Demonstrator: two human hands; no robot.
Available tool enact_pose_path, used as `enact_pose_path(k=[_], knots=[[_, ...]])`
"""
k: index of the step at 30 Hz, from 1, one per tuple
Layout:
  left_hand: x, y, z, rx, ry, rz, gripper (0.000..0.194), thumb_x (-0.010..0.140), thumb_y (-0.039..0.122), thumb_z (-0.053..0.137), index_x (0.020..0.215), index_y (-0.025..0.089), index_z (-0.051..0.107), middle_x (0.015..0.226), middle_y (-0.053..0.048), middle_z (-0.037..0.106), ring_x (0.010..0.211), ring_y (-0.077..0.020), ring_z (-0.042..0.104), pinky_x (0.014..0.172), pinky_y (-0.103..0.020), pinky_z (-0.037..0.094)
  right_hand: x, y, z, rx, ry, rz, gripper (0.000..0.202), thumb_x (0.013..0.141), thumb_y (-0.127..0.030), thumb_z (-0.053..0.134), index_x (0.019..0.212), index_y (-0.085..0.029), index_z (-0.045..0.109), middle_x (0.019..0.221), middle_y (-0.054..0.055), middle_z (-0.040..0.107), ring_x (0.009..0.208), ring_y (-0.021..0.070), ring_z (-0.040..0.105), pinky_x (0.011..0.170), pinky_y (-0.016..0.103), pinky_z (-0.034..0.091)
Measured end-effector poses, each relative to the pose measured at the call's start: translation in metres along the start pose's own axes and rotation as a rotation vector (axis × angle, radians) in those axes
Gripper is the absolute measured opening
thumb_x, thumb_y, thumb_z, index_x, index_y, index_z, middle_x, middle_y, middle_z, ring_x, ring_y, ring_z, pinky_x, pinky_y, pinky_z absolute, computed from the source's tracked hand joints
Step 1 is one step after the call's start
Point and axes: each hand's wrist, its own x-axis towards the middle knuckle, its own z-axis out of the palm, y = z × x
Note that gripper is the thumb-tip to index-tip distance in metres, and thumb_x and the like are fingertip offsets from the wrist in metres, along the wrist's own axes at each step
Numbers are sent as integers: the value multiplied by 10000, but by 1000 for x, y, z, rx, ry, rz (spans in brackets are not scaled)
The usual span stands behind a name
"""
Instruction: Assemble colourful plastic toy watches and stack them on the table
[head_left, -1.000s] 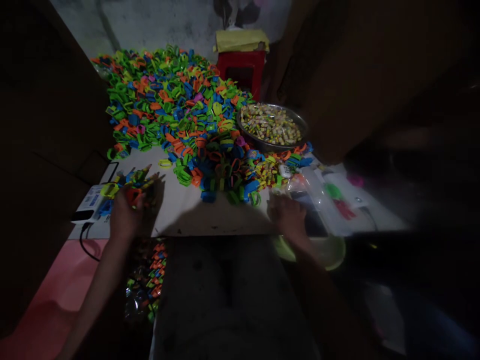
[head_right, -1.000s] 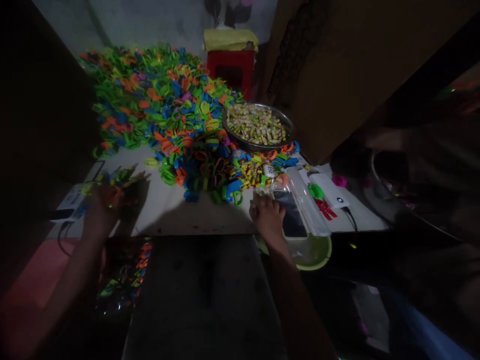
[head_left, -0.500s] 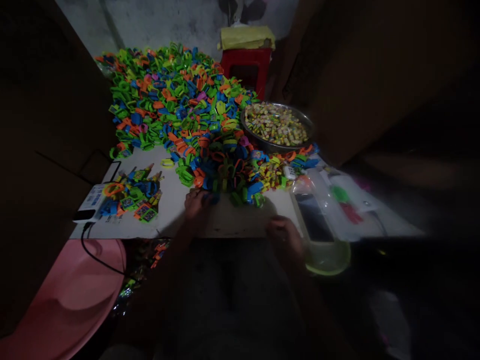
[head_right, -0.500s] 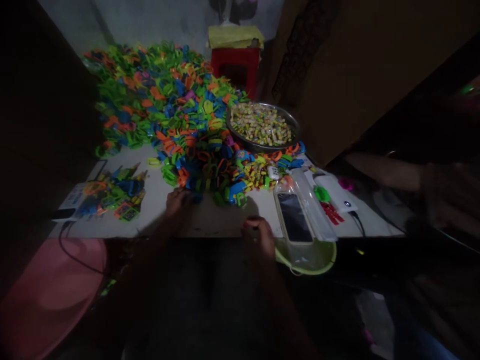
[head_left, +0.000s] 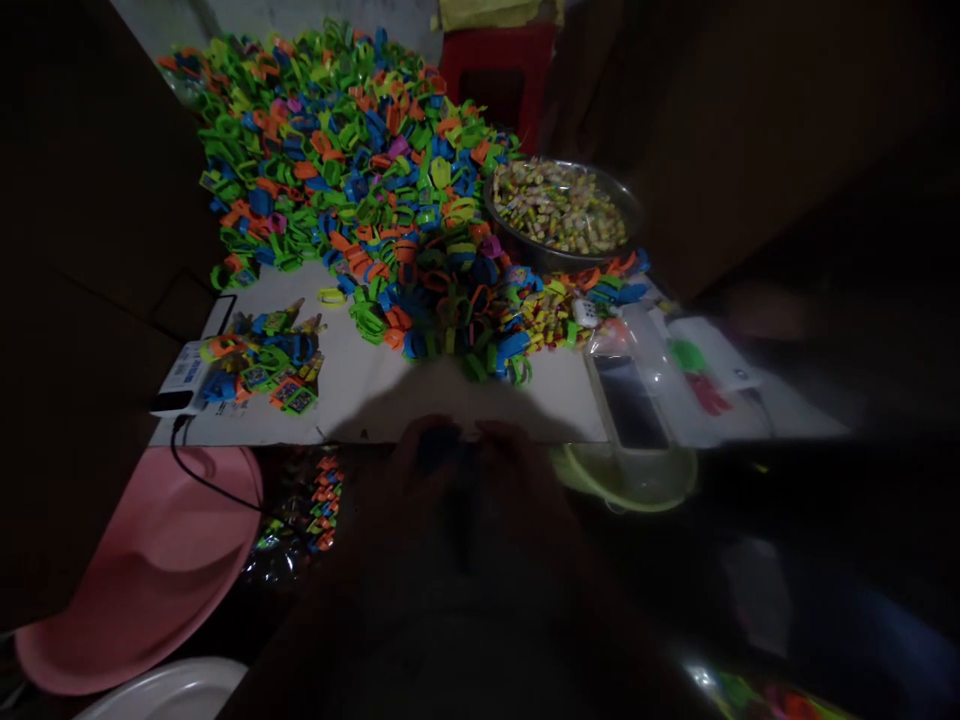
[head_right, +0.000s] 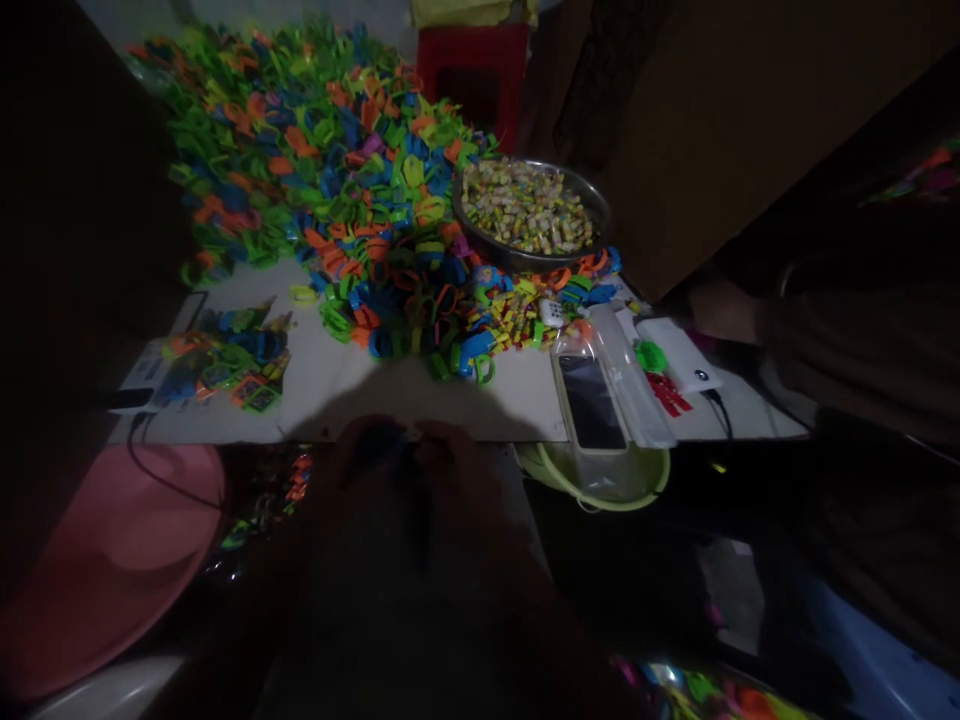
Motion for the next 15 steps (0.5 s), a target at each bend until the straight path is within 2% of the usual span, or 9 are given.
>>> enact_pose_path(k=[4,8,12,15], knots=[[-8,14,-1,58,-29,-2,391,813,266,649,1193,233,564,1185,-80,642,1121,-215,597,990,-342,467,-14,-12,5,26,27,-16,149,830,-294,582,959,-247,641,952,30,690,883,181,635,793,324,514],[-10,15,-3,140,-20,36,361,806,276,667,1159,232,609,1146,-69,675,1091,-220,622,973,-348,491,-20,-21,0,-4,11,-89,145,850,-307,582,977,-252,626,953,33,690,874,178,639,772,308,512],[-14,19,-6,253,-12,128,404,819,298,651,1217,251,601,1182,-58,674,1109,-215,625,964,-334,508,-22,-24,-3,-86,67,-167,99,880,-302,556,948,-245,601,900,29,680,817,172,636,709,283,506],[-17,21,-8,327,-13,179,430,830,323,639,1251,252,593,1193,-59,677,1119,-216,625,963,-332,512,-21,-25,-6,-218,-23,-288,121,912,-268,493,987,-231,579,927,54,670,851,189,630,730,304,500]])
